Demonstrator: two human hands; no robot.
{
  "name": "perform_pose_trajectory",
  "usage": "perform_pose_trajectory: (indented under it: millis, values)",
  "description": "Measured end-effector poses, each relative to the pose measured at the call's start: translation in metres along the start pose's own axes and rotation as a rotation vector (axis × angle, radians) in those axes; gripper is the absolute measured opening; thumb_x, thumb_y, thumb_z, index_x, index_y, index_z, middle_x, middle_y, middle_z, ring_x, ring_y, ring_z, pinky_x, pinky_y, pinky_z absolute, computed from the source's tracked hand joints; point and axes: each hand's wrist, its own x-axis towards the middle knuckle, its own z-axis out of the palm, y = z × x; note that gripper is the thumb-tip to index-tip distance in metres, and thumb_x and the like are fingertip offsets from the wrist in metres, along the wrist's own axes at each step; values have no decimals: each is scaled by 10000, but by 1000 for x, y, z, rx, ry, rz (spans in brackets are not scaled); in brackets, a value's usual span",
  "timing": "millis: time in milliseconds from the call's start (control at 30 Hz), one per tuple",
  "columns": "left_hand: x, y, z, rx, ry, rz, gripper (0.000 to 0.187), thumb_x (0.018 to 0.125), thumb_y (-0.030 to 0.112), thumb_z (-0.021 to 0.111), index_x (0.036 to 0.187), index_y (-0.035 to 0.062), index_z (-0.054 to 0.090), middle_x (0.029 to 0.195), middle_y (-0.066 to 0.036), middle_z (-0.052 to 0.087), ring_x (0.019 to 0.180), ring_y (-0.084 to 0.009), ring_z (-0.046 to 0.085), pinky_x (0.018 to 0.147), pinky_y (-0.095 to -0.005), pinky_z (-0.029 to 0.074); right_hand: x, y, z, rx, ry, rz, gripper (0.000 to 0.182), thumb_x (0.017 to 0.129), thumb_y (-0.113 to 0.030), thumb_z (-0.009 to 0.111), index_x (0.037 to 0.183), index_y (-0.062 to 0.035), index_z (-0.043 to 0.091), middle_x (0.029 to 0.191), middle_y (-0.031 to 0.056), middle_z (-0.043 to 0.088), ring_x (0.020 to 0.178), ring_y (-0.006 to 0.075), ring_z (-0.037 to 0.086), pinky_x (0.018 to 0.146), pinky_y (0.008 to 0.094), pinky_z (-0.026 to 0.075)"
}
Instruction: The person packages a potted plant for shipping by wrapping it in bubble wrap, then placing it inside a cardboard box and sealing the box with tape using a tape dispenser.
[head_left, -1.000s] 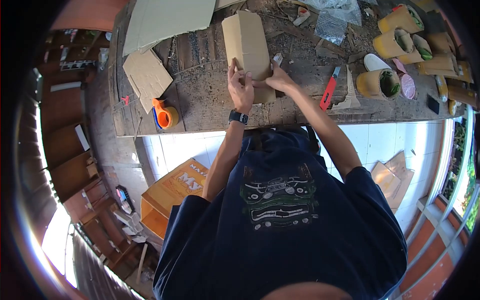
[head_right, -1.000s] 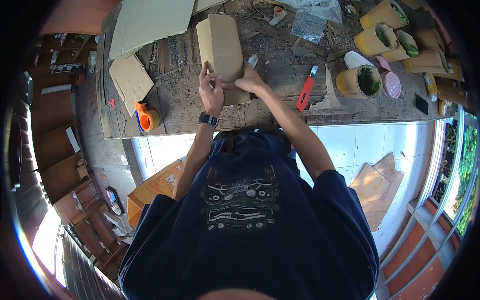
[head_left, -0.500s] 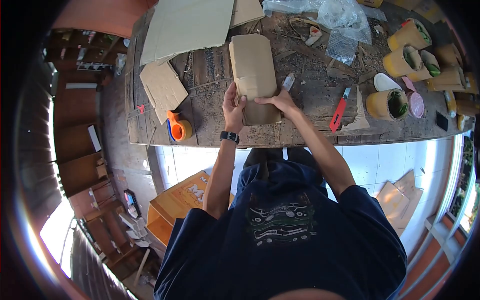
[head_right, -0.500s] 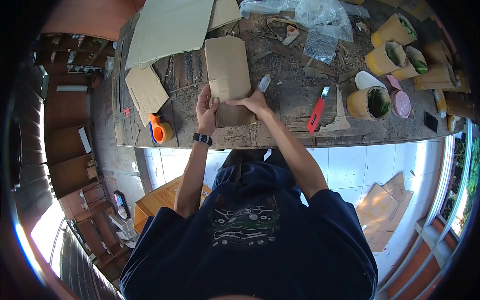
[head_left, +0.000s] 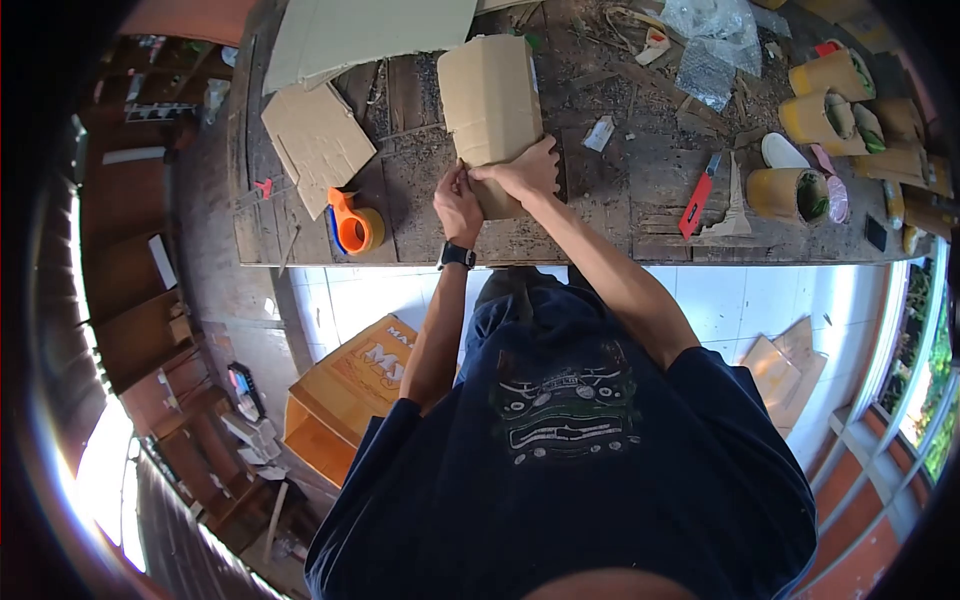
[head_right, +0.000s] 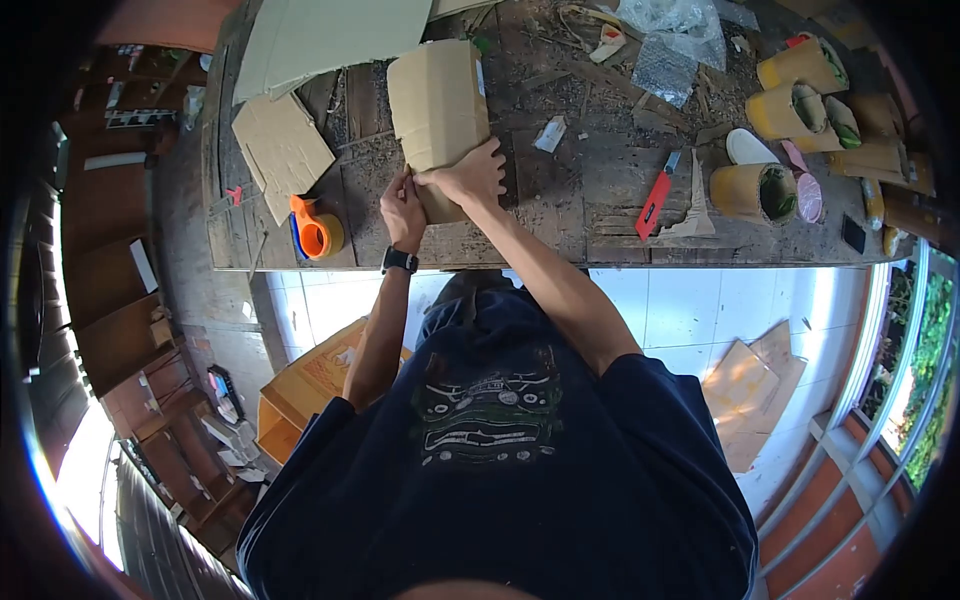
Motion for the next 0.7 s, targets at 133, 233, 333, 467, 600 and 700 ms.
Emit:
perform_pose_trajectory:
  millis: [133,233,333,467,600,700]
  values:
    - [-6,-27,-5,268,-223,569,379,971,138,483,1298,-39,559,1453,-394,319,1229,-508,456,1004,-461,421,-1,-7,8,-37,74,26,1272,428,-416,961,1366,54,244,1319,297,446,1229,401,504,994,517,461]
    - [1,-2,-21,-146,-583,-92,906,892,329,601,1507,-71,72,1507,-394,171,1354,-488,312,1150,-449,280,-5,-8,10,8,121,-48,1187,478,-331,956,1372,93,300,1256,276,548,1105,344,622,891,398,564]
    - [15,-34,-12,-235,-736,-152,1254,776,614,674,1521,-48,-87,1487,-344,309,1394,-410,351,1180,-483,250,35,20,28,342,-182,-51,1090,496,-305,950,1329,81,363,1252,241,559,1096,322,622,885,424,561]
    - [-8,39,-19,-42,-516,-204,1603,471,682,871,1502,-90,-84,1426,-393,344,1348,-472,385,1123,-505,350,20,-3,3,342,-268,-105,793,617,-156,897,1277,76,524,1188,204,631,1039,289,655,869,381,564]
    - [-6,12,-18,46,-470,-106,1656,415,709,885,1527,-22,-102,1347,-437,333,1209,-536,461,1036,-547,412,13,-13,11,309,-163,87,828,609,-181,909,1305,51,524,1212,193,625,1078,300,640,877,418,557]
    - [8,22,-55,184,-448,31,1578,435,646,901,1535,-40,1,1295,-387,423,1164,-518,489,1018,-534,419,-24,-31,24,538,-216,126,885,579,-169,935,1331,20,507,1270,170,584,1159,306,584,940,484,506]
